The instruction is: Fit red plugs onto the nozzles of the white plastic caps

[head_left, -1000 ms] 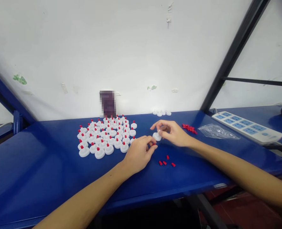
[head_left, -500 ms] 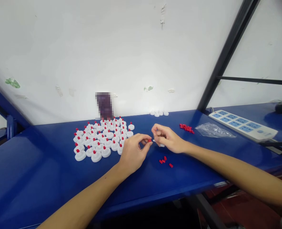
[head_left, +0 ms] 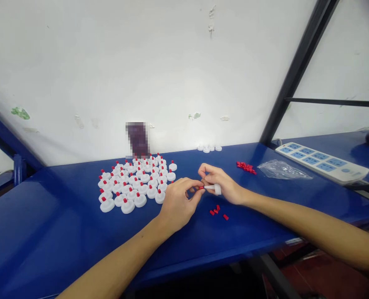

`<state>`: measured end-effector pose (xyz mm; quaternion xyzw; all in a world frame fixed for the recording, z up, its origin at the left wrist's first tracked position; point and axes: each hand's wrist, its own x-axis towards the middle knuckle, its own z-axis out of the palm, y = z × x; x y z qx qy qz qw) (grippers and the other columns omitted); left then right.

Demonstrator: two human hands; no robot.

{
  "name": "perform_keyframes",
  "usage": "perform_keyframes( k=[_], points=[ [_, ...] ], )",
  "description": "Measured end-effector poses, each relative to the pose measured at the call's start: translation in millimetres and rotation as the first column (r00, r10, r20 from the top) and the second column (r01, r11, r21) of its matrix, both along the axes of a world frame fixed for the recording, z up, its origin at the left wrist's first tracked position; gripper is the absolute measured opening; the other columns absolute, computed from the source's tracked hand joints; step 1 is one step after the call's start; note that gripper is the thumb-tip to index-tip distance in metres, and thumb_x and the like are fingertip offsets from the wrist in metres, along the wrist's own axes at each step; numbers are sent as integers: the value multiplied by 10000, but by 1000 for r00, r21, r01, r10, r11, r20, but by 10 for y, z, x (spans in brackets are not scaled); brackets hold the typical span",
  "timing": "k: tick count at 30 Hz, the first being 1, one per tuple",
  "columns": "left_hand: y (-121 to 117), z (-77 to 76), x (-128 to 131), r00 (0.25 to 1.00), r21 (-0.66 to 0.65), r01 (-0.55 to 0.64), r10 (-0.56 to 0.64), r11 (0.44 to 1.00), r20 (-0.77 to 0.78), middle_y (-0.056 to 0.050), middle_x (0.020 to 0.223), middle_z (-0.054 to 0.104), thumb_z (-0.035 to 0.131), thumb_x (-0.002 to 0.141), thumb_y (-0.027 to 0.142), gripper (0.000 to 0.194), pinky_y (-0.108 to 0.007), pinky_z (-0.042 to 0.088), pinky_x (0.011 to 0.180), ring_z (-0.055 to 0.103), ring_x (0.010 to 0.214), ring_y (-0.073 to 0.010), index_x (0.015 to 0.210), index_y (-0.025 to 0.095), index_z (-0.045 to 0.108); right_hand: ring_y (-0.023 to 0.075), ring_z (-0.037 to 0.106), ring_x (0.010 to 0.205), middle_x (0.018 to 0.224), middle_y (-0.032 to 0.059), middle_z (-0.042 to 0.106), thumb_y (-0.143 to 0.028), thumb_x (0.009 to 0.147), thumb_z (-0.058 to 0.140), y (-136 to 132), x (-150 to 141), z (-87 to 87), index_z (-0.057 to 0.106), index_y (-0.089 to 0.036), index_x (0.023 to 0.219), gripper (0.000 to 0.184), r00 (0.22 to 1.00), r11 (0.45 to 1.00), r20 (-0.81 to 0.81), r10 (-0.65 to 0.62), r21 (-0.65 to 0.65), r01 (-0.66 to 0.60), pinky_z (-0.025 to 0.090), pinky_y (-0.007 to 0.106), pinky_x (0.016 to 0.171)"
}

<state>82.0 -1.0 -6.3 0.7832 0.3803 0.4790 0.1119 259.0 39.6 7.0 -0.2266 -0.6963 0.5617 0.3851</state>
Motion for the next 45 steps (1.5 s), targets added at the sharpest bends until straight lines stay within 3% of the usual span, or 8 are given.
perform_keyframes(
  k=[4, 7, 12, 21, 28, 34, 39, 45],
  points=[
    [11, -42, 29, 999, 35, 45, -44, 998, -31, 5, 800, 708, 713, 833, 77, 153, -273, 474, 660, 592, 662, -140, 928, 197, 727, 83, 301, 428, 539, -68, 404, -503, 976, 391, 24, -46, -48, 446, -200, 810, 350, 999, 999, 4, -51, 8, 51, 232, 210, 405],
    [39, -66, 23, 997, 84, 75, -73, 994, -25, -12, 838, 696, 698, 854, 86, 146, -297, 486, 706, 599, 727, -160, 947, 195, 727, 86, 310, 428, 540, -58, 413, -558, 963, 372, 48, -76, -89, 446, -198, 770, 415, 997, 997, 30, -71, 4, 71, 249, 219, 417],
    [79, -72, -7, 1000, 176, 5, -10, 984, 28, -64, 1037, 554, 701, 861, 121, 129, -334, 486, 755, 546, 844, -179, 917, 219, 763, 103, 365, 510, 568, -27, 412, -558, 953, 369, 87, -61, -147, 499, -169, 656, 506, 995, 996, 74, -73, 50, 69, 290, 238, 480],
    [71, -81, 12, 999, 161, 28, -21, 987, -48, -55, 1071, 506, 688, 880, 164, 112, -353, 479, 787, 515, 870, -181, 931, 239, 754, 106, 366, 512, 534, -25, 419, -496, 953, 379, 40, -29, -76, 509, -164, 597, 503, 985, 980, 133, -109, 182, 84, 298, 257, 509],
    [-1, 11, 38, 990, 45, -32, 38, 998, -135, -37, 954, 550, 646, 864, 217, 139, -341, 471, 776, 554, 857, -197, 990, 212, 588, 119, 418, 564, 612, 0, 504, -465, 970, 399, -3, -28, -29, 551, -157, 629, 484, 981, 955, 142, -136, 283, 91, 317, 259, 539],
    [-32, 45, 47, 921, -159, -176, 106, 971, -376, 8, 735, 538, 668, 791, 537, 378, -323, 389, 619, 550, 687, -212, 819, 224, 458, 108, 413, 526, 576, -15, 500, -415, 936, 499, -9, -23, -29, 606, -147, 629, 421, 961, 901, 183, -206, 418, 114, 315, 255, 527],
    [-63, 98, 91, 915, -287, -159, 32, 945, -403, -15, 740, 589, 607, 796, 681, 484, -297, 350, 550, 583, 660, -223, 829, 214, 481, 94, 385, 505, 552, -30, 518, -342, 919, 516, -42, -54, -22, 618, -155, 637, 354, 960, 874, 186, -207, 477, 96, 285, 236, 504],
    [-88, 152, 125, 931, -368, -138, -6, 920, -364, -49, 830, 691, 593, 792, 721, 545, -310, 396, 553, 661, 729, -271, 967, 206, 586, 84, 385, 499, 537, -31, 509, -279, 858, 530, -71, -133, -23, 517, -168, 555, 323, 926, 767, 189, -326, 626, 142, 299, 227, 509]
  ],
)
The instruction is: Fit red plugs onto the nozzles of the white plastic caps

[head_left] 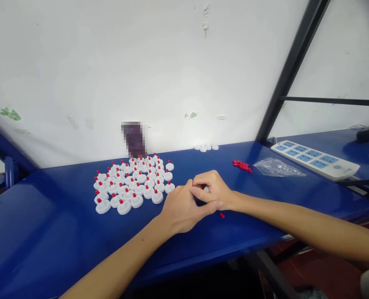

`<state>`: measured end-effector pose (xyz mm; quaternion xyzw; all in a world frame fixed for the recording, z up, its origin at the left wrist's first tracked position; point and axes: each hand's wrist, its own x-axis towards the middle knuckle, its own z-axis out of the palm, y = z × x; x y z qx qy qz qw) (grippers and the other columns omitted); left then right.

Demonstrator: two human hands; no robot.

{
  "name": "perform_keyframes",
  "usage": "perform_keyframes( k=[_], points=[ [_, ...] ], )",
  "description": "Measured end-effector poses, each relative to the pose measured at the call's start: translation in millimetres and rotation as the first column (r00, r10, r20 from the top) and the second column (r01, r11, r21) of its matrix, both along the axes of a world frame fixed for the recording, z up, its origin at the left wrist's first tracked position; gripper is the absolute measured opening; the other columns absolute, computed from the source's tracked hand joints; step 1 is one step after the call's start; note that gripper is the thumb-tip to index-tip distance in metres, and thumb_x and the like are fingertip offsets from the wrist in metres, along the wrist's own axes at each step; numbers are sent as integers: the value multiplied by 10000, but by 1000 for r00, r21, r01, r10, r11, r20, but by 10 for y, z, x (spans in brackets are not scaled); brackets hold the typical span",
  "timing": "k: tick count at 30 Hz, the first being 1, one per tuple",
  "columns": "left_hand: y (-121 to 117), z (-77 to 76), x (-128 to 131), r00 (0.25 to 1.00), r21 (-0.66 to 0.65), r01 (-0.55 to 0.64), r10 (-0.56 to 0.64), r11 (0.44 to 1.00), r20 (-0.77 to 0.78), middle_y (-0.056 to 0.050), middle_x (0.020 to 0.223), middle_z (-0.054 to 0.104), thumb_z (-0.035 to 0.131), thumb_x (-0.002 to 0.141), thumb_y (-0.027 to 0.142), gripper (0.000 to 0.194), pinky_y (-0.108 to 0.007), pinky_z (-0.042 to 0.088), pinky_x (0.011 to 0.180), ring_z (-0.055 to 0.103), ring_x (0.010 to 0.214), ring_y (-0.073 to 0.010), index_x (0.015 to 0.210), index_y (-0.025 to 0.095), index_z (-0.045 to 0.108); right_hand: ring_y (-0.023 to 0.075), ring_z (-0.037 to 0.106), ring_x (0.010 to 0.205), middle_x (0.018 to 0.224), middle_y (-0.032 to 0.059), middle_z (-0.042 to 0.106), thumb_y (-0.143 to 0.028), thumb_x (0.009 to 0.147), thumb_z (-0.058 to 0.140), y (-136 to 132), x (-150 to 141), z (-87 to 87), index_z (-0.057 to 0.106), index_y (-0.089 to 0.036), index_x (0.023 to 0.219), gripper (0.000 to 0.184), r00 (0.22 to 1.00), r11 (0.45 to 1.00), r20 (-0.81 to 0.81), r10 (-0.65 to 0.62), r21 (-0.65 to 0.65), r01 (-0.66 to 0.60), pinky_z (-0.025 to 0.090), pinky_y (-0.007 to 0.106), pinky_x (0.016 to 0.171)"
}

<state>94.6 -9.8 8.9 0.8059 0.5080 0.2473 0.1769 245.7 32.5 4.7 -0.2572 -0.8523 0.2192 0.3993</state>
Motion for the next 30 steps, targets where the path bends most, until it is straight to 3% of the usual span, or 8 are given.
perform_keyframes(
  k=[5, 12, 22, 26, 30],
  points=[
    [0, -3, 7, 990, 86, -72, 82, 994, -119, -85, 813, 711, 565, 774, 764, 602, -349, 421, 565, 687, 733, -322, 920, 183, 617, 69, 325, 467, 500, -46, 432, -271, 837, 525, 24, -9, -68, 420, -175, 530, 338, 994, 982, 61, -88, 170, 76, 261, 229, 489],
    [-28, 57, 14, 973, 130, -92, 117, 987, -201, -89, 745, 714, 581, 756, 754, 581, -347, 436, 552, 687, 683, -322, 847, 192, 693, 81, 309, 467, 514, -28, 415, -369, 891, 451, 16, -2, -105, 386, -190, 553, 387, 983, 962, 132, -126, 257, 89, 235, 244, 481],
    [-51, -19, 34, 996, 28, -63, 61, 998, 72, -24, 732, 714, 631, 774, 585, 368, -299, 396, 540, 662, 662, -249, 787, 218, 653, 85, 360, 459, 514, -21, 472, -344, 908, 437, -30, -12, -58, 427, -190, 567, 375, 990, 981, 127, -53, 191, 28, 269, 241, 480],
    [-65, -51, 41, 985, -26, -55, 58, 998, 161, -23, 760, 694, 639, 780, 582, 373, -291, 392, 549, 644, 683, -237, 840, 214, 620, 91, 411, 478, 538, -24, 511, -335, 898, 461, -14, -2, -25, 493, -188, 616, 319, 997, 986, 65, -30, 165, 19, 317, 233, 499],
    [-22, -73, 28, 982, -47, -55, 63, 997, 179, -8, 723, 621, 603, 821, 611, 426, -289, 368, 530, 592, 631, -218, 948, 211, 528, 97, 440, 505, 583, -28, 533, -328, 907, 495, 21, 12, 31, 536, -188, 707, 247, 994, 984, 33, -100, 152, 94, 348, 234, 524]
  ],
)
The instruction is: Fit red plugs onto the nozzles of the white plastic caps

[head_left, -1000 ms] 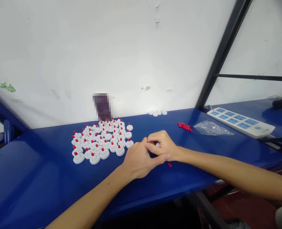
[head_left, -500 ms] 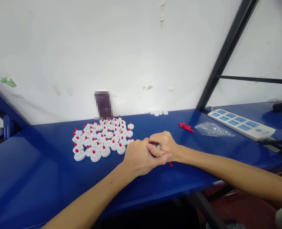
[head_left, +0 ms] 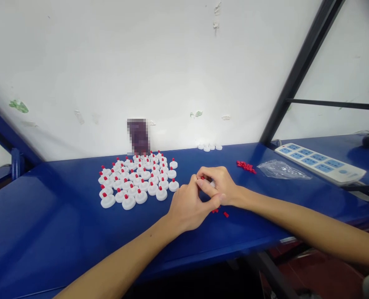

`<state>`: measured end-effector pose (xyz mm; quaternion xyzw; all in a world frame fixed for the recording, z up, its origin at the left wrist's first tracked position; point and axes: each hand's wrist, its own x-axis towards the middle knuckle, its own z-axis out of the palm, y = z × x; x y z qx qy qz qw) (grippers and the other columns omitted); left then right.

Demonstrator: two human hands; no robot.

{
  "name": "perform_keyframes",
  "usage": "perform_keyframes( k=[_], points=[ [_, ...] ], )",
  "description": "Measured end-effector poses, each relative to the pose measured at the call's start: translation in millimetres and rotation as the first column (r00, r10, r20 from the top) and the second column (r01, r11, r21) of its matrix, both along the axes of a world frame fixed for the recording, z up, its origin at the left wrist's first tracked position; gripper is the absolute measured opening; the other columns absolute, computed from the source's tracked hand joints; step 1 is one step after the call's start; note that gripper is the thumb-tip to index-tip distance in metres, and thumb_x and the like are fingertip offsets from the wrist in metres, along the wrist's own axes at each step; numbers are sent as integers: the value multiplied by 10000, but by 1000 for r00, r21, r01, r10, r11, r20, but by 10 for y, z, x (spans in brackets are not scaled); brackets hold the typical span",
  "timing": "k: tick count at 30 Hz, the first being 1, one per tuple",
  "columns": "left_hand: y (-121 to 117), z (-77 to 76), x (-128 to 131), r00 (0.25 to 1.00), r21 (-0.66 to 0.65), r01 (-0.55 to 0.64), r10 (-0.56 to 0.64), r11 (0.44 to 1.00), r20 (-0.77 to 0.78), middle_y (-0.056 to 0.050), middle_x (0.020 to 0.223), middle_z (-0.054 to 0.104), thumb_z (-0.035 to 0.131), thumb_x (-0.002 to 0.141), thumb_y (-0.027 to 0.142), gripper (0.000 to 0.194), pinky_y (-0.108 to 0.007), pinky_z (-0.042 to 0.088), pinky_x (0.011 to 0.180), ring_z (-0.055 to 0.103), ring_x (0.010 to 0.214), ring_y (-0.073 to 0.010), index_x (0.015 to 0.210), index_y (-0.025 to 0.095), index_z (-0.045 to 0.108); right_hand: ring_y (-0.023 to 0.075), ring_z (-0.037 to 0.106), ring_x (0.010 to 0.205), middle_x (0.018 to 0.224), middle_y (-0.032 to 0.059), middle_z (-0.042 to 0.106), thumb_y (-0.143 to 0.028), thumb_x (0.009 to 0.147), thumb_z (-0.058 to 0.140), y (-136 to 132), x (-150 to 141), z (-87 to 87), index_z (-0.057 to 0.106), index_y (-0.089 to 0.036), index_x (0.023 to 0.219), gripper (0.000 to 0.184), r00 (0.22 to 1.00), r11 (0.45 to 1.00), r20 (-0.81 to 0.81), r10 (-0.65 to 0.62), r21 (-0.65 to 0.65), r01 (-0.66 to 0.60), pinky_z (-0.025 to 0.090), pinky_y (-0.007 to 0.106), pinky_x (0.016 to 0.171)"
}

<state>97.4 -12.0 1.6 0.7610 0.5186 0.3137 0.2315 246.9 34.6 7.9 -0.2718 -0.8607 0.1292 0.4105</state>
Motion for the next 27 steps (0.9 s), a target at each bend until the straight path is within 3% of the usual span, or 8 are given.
perform_keyframes(
  k=[5, 11, 17, 21, 27],
  points=[
    [42, 7, -53, 998, 32, 66, -66, 997, -17, 58, 632, 482, 626, 814, 620, 446, -274, 310, 503, 482, 556, -170, 889, 230, 423, 111, 512, 570, 689, -4, 593, -282, 967, 394, -5, 51, 25, 567, -184, 783, 271, 991, 984, -84, 109, -132, -119, 400, 247, 577],
    [50, 3, -74, 992, 13, 123, -123, 992, 5, 69, 638, 457, 633, 830, 591, 423, -274, 304, 512, 463, 564, -153, 911, 220, 446, 120, 521, 600, 711, -5, 592, -177, 893, 414, -25, 87, 18, 591, -185, 815, 194, 972, 948, -169, 164, -246, -203, 407, 256, 580],
    [59, 9, -59, 996, 25, 89, -89, 996, -32, 65, 622, 466, 623, 836, 603, 443, -279, 268, 522, 475, 572, -157, 806, 227, 392, 89, 460, 513, 742, -37, 543, -130, 813, 414, -12, 54, -25, 558, -203, 1030, 270, 947, 928, -298, 117, -308, -212, 385, 234, 506],
    [68, 5, -61, 994, 8, 39, -38, 999, -103, 47, 655, 515, 607, 813, 675, 496, -280, 266, 530, 504, 594, -173, 817, 226, 397, 86, 483, 493, 768, -14, 573, -124, 802, 376, -15, 52, -24, 574, -183, 945, 251, 947, 931, -305, 102, -306, -199, 396, 236, 482],
    [74, 7, -75, 989, 6, 60, -59, 998, -136, 10, 745, 577, 567, 818, 714, 517, -285, 294, 545, 557, 663, -199, 851, 215, 432, 127, 548, 581, 723, 2, 594, -124, 799, 374, -26, 47, -12, 581, -182, 864, 225, 939, 924, -310, 151, -294, -245, 464, 264, 555]
  ],
)
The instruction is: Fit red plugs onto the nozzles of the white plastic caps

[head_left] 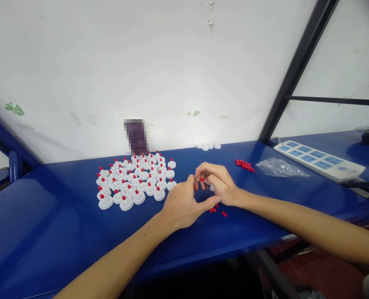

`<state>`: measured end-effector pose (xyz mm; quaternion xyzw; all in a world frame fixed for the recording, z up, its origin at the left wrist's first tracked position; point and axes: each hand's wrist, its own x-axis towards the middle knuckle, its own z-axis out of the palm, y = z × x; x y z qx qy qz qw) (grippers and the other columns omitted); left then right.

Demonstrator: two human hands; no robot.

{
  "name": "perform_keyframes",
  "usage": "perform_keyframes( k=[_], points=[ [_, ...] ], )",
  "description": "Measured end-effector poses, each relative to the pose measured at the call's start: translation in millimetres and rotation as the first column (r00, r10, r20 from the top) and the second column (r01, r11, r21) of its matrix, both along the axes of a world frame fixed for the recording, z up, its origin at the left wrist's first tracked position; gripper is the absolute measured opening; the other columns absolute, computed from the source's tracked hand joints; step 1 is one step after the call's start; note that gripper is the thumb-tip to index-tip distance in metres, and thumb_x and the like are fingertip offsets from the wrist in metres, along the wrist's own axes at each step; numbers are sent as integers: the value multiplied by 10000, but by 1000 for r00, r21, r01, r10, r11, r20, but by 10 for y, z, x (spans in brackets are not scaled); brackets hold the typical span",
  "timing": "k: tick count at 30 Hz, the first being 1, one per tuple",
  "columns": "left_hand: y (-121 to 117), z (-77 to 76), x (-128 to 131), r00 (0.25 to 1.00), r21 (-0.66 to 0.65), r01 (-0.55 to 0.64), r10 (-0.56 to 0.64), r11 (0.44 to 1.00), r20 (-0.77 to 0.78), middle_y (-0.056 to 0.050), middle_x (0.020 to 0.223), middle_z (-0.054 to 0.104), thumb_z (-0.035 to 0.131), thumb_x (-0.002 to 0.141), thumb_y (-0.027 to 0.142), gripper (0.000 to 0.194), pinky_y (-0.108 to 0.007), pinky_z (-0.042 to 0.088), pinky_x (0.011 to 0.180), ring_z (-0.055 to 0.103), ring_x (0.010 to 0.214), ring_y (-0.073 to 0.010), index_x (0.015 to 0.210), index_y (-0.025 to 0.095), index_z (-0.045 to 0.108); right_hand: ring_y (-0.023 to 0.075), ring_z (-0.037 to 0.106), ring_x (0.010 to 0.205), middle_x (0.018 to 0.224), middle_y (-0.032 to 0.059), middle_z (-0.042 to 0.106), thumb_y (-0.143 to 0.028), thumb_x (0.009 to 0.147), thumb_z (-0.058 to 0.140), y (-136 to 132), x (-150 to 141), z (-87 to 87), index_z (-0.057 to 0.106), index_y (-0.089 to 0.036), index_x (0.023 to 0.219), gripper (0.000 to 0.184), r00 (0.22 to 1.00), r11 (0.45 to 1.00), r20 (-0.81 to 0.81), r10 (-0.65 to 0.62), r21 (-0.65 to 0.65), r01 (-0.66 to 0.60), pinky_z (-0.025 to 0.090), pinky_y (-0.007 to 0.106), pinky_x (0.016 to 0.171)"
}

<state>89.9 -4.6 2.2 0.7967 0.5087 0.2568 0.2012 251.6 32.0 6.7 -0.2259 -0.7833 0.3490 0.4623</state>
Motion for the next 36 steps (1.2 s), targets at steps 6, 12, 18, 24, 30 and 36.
perform_keyframes(
  k=[6, 12, 18, 24, 30, 36],
  points=[
    [-39, 28, 18, 999, -33, 29, -31, 999, -45, -25, 811, 620, 567, 765, 780, 623, -283, 302, 539, 599, 704, -231, 959, 193, 492, 130, 536, 566, 670, -10, 581, -108, 754, 372, 6, -19, -25, 559, -188, 810, 211, 1000, 1000, -15, -4, 6, 4, 452, 258, 541],
    [-73, 104, 48, 997, -91, 35, -41, 995, -61, -43, 797, 652, 537, 748, 824, 671, -289, 315, 533, 623, 695, -245, 916, 175, 579, 133, 527, 587, 657, -17, 537, -222, 874, 418, -7, -62, -24, 490, -195, 747, 148, 998, 998, 58, 7, 63, -11, 436, 266, 566],
    [-62, 72, 55, 998, -100, 56, -60, 993, -34, -46, 781, 680, 492, 822, 769, 626, -305, 377, 562, 651, 693, -250, 972, 177, 633, 95, 381, 539, 616, -56, 430, -230, 912, 470, -51, -122, 11, 457, -196, 758, 158, 983, 990, 152, -99, 119, 82, 317, 238, 512],
    [-43, -21, 81, 999, -35, -1, 0, 999, -35, -47, 772, 674, 485, 851, 727, 602, -307, 329, 535, 638, 668, -242, 998, 159, 619, 99, 391, 553, 631, -55, 433, -211, 928, 429, -21, -135, -7, 413, -205, 768, 161, 989, 993, 121, -86, 89, 76, 333, 238, 527],
    [-63, -26, 106, 996, -24, -43, 41, 999, -79, -42, 731, 658, 453, 886, 689, 554, -313, 300, 537, 627, 645, -244, 956, 156, 585, 105, 380, 551, 613, -56, 422, -241, 944, 419, -5, -150, -31, 407, -208, 755, 193, 990, 995, 107, -91, 36, 88, 325, 246, 523],
    [-75, -63, 123, 993, 2, -54, 54, 999, -103, -49, 759, 669, 450, 905, 639, 500, -323, 313, 562, 640, 684, -260, 971, 157, 563, 101, 371, 546, 618, -55, 416, -237, 938, 417, -1, -147, -12, 402, -206, 736, 205, 990, 996, 117, -83, 39, 79, 320, 246, 526]
  ],
)
